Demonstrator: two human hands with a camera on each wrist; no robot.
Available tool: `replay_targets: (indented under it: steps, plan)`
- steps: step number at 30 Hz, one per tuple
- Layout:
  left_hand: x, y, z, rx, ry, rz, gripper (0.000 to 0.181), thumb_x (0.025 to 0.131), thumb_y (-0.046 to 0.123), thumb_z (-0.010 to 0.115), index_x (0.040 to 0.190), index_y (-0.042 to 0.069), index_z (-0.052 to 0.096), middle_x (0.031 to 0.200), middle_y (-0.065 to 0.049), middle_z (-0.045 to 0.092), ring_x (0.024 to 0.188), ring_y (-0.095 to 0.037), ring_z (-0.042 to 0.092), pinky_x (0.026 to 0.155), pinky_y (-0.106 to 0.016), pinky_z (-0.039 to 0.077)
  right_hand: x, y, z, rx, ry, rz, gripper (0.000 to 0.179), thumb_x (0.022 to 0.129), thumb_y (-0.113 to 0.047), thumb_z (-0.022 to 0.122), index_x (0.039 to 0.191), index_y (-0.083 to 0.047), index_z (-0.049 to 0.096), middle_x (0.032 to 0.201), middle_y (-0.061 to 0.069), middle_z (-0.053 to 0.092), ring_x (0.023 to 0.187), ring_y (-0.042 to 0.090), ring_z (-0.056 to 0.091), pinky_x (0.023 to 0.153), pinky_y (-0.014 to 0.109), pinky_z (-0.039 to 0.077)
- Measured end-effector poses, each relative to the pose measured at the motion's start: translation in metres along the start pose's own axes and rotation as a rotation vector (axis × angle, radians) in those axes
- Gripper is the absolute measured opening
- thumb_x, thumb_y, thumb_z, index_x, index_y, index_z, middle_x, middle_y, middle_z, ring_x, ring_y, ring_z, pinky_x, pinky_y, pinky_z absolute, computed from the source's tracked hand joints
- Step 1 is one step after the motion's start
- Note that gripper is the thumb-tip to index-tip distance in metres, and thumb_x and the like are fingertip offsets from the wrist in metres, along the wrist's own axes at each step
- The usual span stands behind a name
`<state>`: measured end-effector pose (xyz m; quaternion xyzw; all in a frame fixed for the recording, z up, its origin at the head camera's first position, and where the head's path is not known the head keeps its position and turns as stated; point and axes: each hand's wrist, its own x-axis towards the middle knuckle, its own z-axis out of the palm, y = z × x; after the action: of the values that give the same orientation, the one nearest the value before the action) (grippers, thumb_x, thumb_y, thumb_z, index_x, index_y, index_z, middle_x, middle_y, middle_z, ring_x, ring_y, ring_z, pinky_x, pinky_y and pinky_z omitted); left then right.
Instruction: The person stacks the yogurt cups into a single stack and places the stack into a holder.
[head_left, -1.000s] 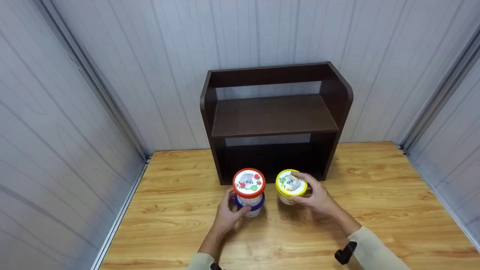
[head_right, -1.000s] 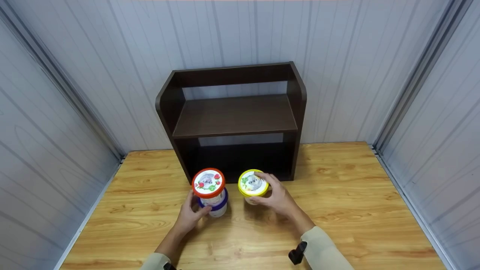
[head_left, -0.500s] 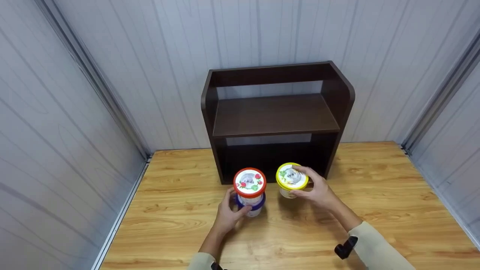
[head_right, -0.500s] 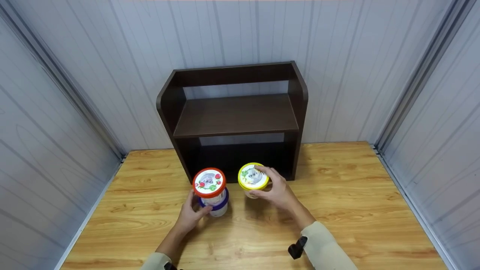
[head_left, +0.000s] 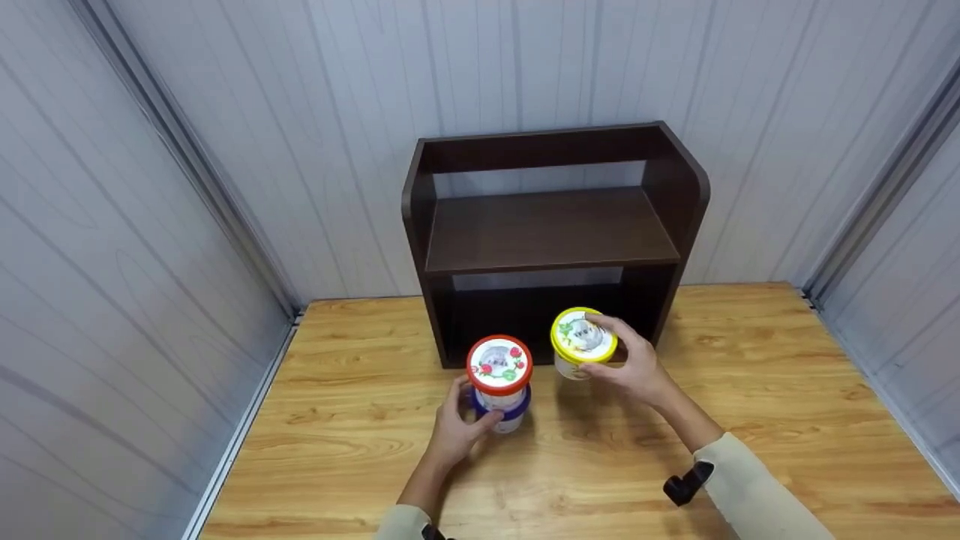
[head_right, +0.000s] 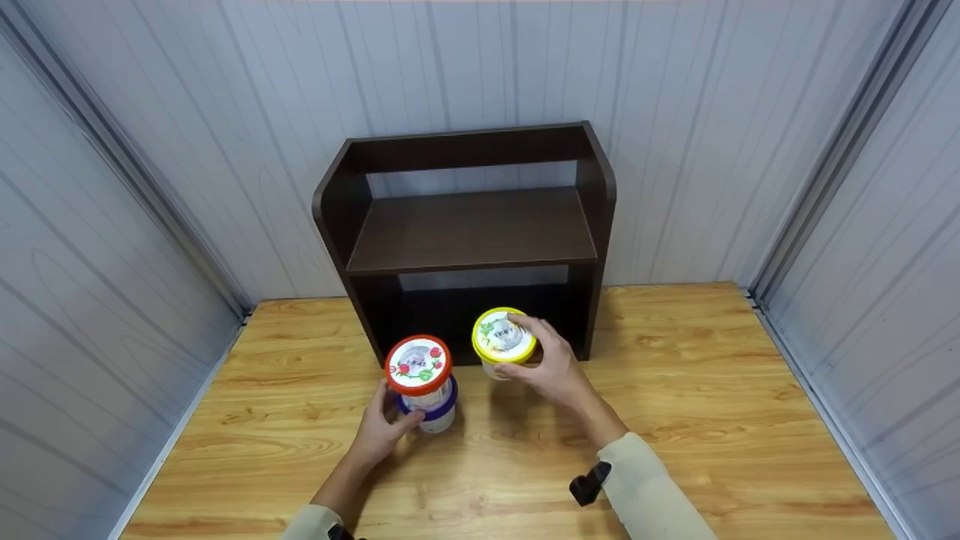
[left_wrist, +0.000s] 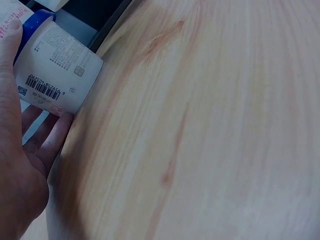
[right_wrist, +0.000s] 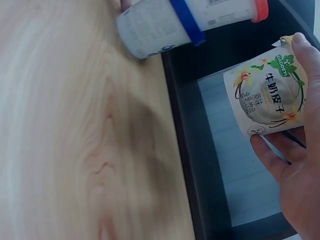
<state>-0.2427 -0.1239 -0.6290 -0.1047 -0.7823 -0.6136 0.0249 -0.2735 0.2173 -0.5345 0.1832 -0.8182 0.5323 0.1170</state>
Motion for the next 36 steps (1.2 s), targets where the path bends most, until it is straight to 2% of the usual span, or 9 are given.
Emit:
replay_targets:
  steps: [5,10,11,12,15,18,19,30,36]
  plan:
    - [0.000,0.002,0.001,-0.002,0.005,-0.022,0.073,0.093,0.020,0.093,0.152,0.004,0.053,0.148,-0.020,0.069,0.137,-0.030,0.065,0.122,-0.049,0.050,0.006,-0.005,0.000,0.046,0.006,-0.019,0.078,0.084,0.001,0.096,0.154,-0.001,0.063,0.154,0.026,0.065,0.126,0.000,0.062,0.097,0.013,0.058]
    - [-0.001,0.002,0.001,0.001,0.006,-0.003,0.070,0.094,0.020,0.092,0.150,0.005,0.054,0.145,-0.019,0.071,0.134,-0.028,0.066,0.120,-0.046,0.051,0.008,-0.008,0.000,0.060,0.001,-0.016,0.078,0.084,0.001,0.096,0.155,-0.001,0.063,0.152,0.027,0.065,0.123,0.000,0.063,0.096,0.012,0.059]
    - [-0.001,0.001,0.001,-0.002,0.005,0.000,0.070,0.094,0.021,0.093,0.150,0.006,0.055,0.145,-0.019,0.071,0.134,-0.028,0.066,0.120,-0.046,0.051,0.008,-0.009,0.000,0.064,-0.001,-0.015,0.078,0.084,0.002,0.096,0.155,-0.001,0.063,0.152,0.027,0.065,0.122,0.000,0.064,0.094,0.013,0.060]
    - [0.001,-0.007,0.001,0.006,0.010,0.015,0.069,0.094,0.024,0.093,0.149,0.009,0.056,0.143,-0.016,0.072,0.133,-0.025,0.067,0.119,-0.043,0.052,0.009,-0.009,0.000,0.066,-0.003,-0.014,0.079,0.085,0.002,0.096,0.155,-0.001,0.062,0.153,0.028,0.064,0.122,0.000,0.065,0.093,0.013,0.061]
    - [0.002,-0.008,0.000,0.009,0.005,0.008,0.069,0.095,0.026,0.093,0.149,0.009,0.055,0.145,-0.017,0.071,0.136,-0.029,0.066,0.123,-0.050,0.050,0.010,-0.012,0.000,0.066,0.003,-0.024,0.077,0.085,0.002,0.095,0.155,0.000,0.062,0.152,0.028,0.065,0.121,0.001,0.065,0.092,0.014,0.061]
    - [0.004,-0.008,0.000,0.007,0.002,-0.015,0.069,0.096,0.027,0.092,0.151,0.010,0.054,0.148,-0.017,0.069,0.139,-0.031,0.065,0.125,-0.052,0.048,0.012,-0.017,0.000,0.068,0.007,-0.025,0.077,0.086,0.002,0.095,0.156,-0.001,0.062,0.153,0.027,0.064,0.122,0.001,0.065,0.092,0.014,0.061]
    - [0.002,0.000,-0.001,0.003,-0.009,-0.028,0.071,0.096,0.024,0.092,0.152,0.006,0.052,0.150,-0.020,0.067,0.141,-0.035,0.064,0.126,-0.057,0.047,0.013,-0.019,-0.001,0.071,0.006,-0.024,0.077,0.086,0.002,0.095,0.156,-0.001,0.062,0.153,0.027,0.064,0.122,0.002,0.065,0.093,0.014,0.061]
    - [0.002,0.000,0.000,-0.006,-0.010,-0.035,0.072,0.096,0.026,0.092,0.153,0.007,0.052,0.151,-0.019,0.068,0.142,-0.033,0.062,0.127,-0.055,0.045,0.021,-0.033,0.001,0.057,0.015,-0.066,0.076,0.087,-0.001,0.094,0.156,-0.004,0.063,0.147,0.023,0.066,0.122,0.007,0.063,0.093,0.014,0.059]
    - [-0.001,-0.003,0.000,-0.005,0.000,0.001,0.072,0.095,0.028,0.093,0.151,0.005,0.054,0.147,-0.020,0.070,0.136,-0.030,0.065,0.121,-0.050,0.049,0.024,-0.040,0.006,0.082,0.026,-0.082,0.074,0.086,-0.001,0.094,0.154,-0.005,0.065,0.142,0.021,0.067,0.120,0.009,0.064,0.095,0.015,0.059]
